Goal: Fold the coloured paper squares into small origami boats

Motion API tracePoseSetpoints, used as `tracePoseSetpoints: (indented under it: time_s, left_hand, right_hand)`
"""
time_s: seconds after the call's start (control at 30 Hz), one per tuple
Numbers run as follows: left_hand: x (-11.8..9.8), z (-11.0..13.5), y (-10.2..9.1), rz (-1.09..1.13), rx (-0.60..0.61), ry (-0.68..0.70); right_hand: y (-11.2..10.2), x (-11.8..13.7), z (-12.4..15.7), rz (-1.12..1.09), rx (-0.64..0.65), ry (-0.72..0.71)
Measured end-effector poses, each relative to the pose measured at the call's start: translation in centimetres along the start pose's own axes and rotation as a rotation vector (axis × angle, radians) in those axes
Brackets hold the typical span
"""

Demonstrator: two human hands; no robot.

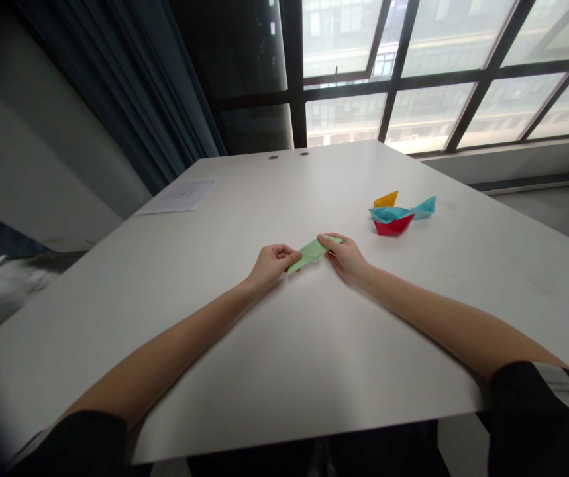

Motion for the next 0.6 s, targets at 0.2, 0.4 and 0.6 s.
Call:
tracePoseSetpoints:
  time_s: [0.2, 0.4, 0.6]
  left_hand:
    - [-0.11, -0.02, -0.05, 0.025, -0.020, -0.004]
    - [-0.67, 0.13, -0.31, -0.041, 0.022, -0.011]
    - [-0.40, 0.13, -0.26, -0.143, 0.022, -0.011]
  right_hand:
    - [0.02, -0.08, -0.06, -0.007, -0.005, 0.045]
    - [-0.17, -0.16, -0.28, 0.011, 0.060, 0.062]
    - [0.33, 0.15, 0.13, 0.071, 0.100, 0.021]
Point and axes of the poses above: each hand's wrist, its own z-axis away from the middle knuckle, its own y-axis out of the palm, x = y × z, the point moved 4 cm from there along -z, towards the middle knuckle, and after that the axes turned 6 degrees about -y, right-handed, at the moved point
